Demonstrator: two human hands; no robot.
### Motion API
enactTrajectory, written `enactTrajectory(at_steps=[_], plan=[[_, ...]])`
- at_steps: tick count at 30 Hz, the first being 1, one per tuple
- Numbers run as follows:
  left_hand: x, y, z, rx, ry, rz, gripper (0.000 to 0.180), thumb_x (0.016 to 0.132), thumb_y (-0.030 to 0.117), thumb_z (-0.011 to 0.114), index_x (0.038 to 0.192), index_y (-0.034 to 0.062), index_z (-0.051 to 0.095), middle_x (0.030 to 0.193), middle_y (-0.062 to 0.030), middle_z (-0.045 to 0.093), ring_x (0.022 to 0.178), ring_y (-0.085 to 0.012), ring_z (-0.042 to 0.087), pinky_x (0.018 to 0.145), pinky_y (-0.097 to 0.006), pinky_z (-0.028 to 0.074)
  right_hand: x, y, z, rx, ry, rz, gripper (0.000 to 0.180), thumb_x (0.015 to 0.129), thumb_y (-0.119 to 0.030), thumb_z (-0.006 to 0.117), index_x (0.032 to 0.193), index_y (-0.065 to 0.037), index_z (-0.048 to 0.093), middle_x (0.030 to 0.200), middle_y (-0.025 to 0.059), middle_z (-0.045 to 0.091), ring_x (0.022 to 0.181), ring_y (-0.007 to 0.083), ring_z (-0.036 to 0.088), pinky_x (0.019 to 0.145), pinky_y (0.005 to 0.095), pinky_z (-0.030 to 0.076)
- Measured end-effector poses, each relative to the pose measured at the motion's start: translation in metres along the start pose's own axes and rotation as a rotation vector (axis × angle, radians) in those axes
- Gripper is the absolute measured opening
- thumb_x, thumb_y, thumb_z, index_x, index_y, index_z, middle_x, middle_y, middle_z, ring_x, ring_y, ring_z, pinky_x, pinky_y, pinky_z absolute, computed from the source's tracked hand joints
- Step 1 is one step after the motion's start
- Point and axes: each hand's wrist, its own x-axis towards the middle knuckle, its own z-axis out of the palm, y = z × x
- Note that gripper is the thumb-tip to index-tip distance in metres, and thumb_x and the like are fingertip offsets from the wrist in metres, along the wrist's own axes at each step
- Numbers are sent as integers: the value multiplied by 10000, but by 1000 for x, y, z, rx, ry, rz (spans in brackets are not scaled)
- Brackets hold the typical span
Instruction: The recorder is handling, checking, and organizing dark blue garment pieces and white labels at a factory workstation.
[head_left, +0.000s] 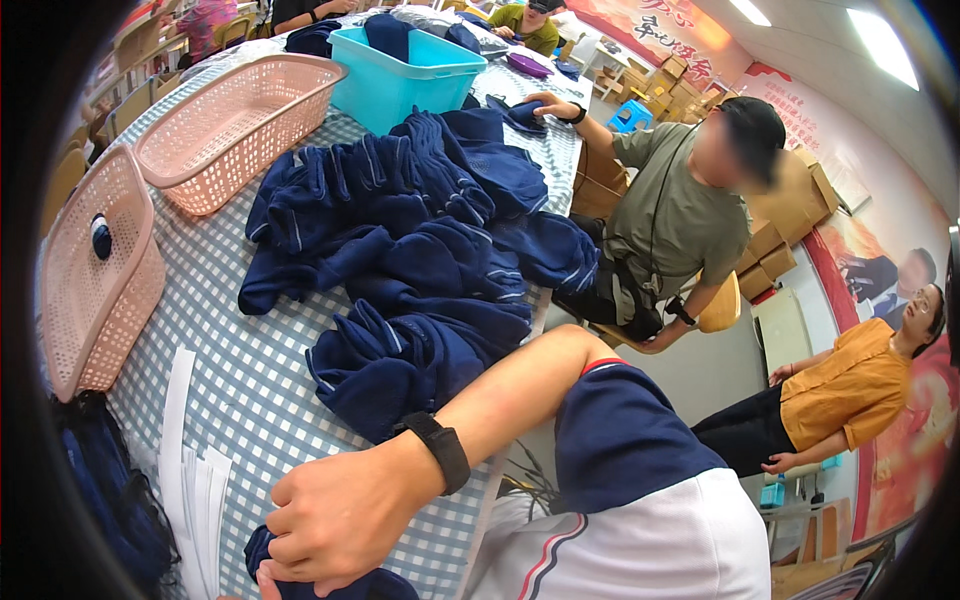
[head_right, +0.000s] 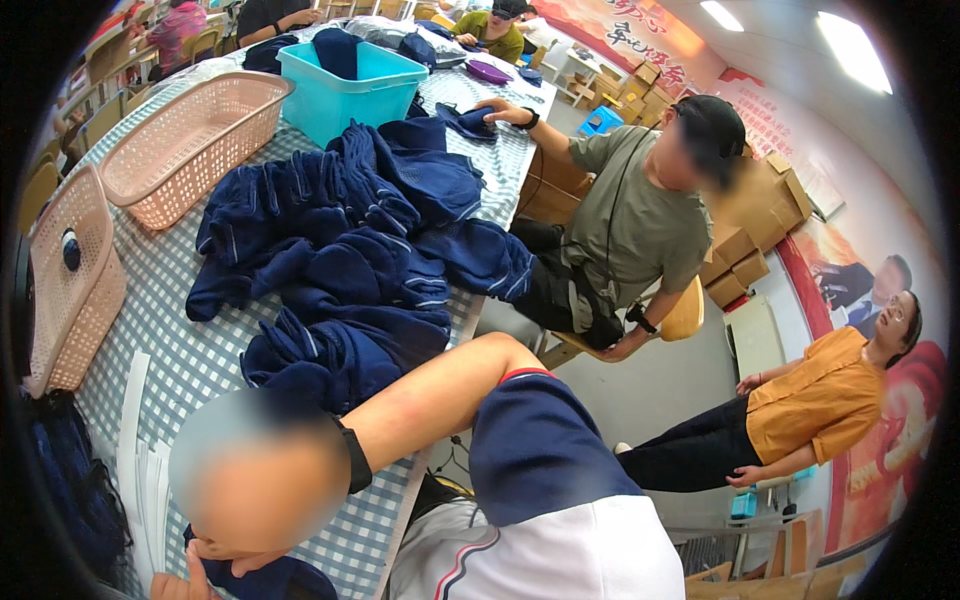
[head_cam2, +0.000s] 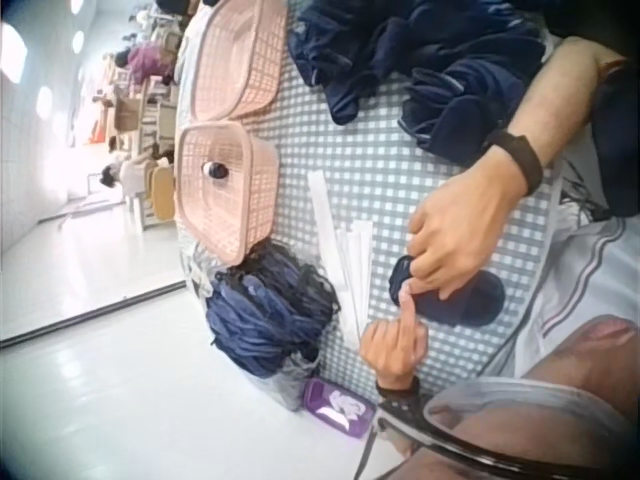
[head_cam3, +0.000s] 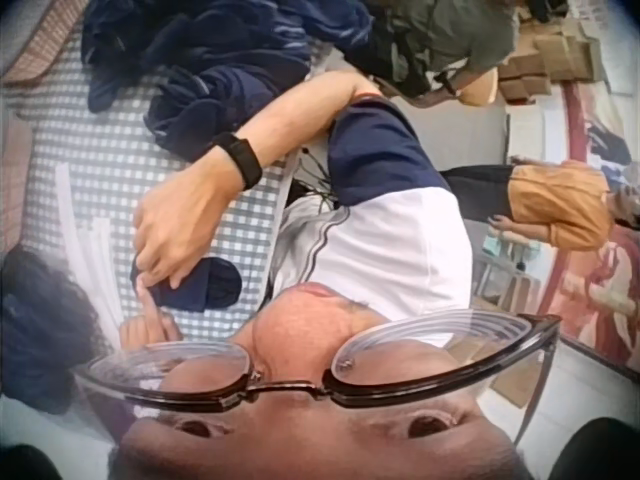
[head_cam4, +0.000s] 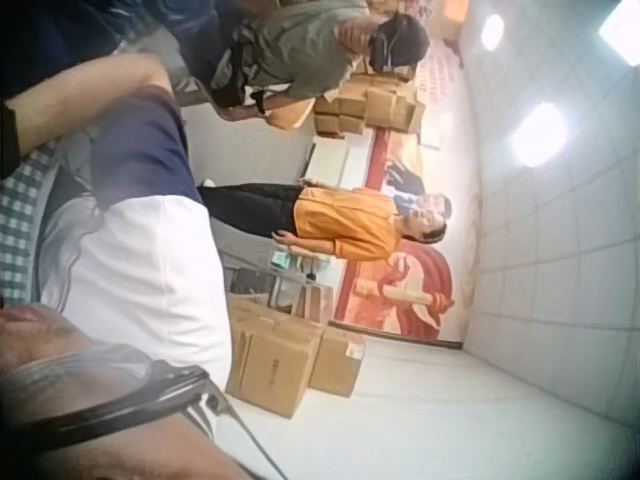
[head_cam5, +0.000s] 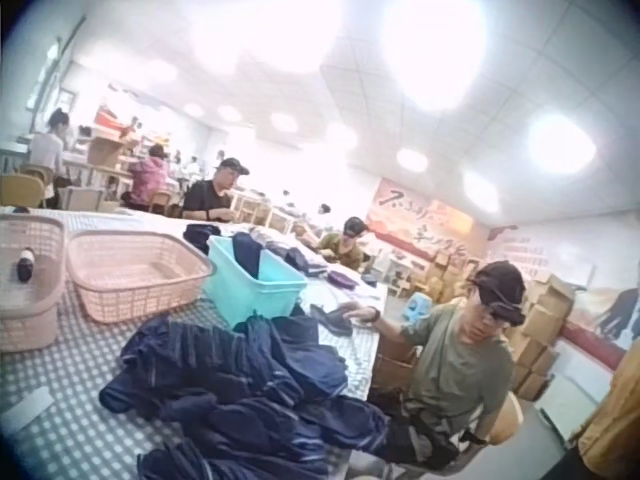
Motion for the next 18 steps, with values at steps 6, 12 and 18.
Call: enactTrajectory(at_steps=[6, 12, 18], plan=[[1, 3, -2, -16, 20, -13, 479, 880, 135, 626, 1308, -66, 547, 718, -92, 567, 633, -286, 549, 606, -374, 459, -1, 0, 2, 6, -8, 34, 433, 827, -389, 683, 1016, 0, 689, 742, 54, 636, 688, 213, 638, 571, 343, 475], [4, 5, -2, -36, 45, -20, 480, 868, 112, 614, 1307, -71, 546, 693, -99, 551, 608, -293, 532, 587, -391, 442, -2, 3, 2, 39, -9, -7, 478, 828, -360, 701, 1060, 57, 676, 771, 52, 624, 661, 195, 592, 557, 325, 445], [9, 7, -5, -57, 48, -23, 483, 856, 89, 602, 1307, -76, 546, 668, -105, 535, 583, -301, 515, 567, -409, 426, -3, 1, 5, 31, 30, 42, 399, 814, -391, 694, 943, -14, 700, 756, 60, 651, 701, 224, 655, 577, 350, 494]])
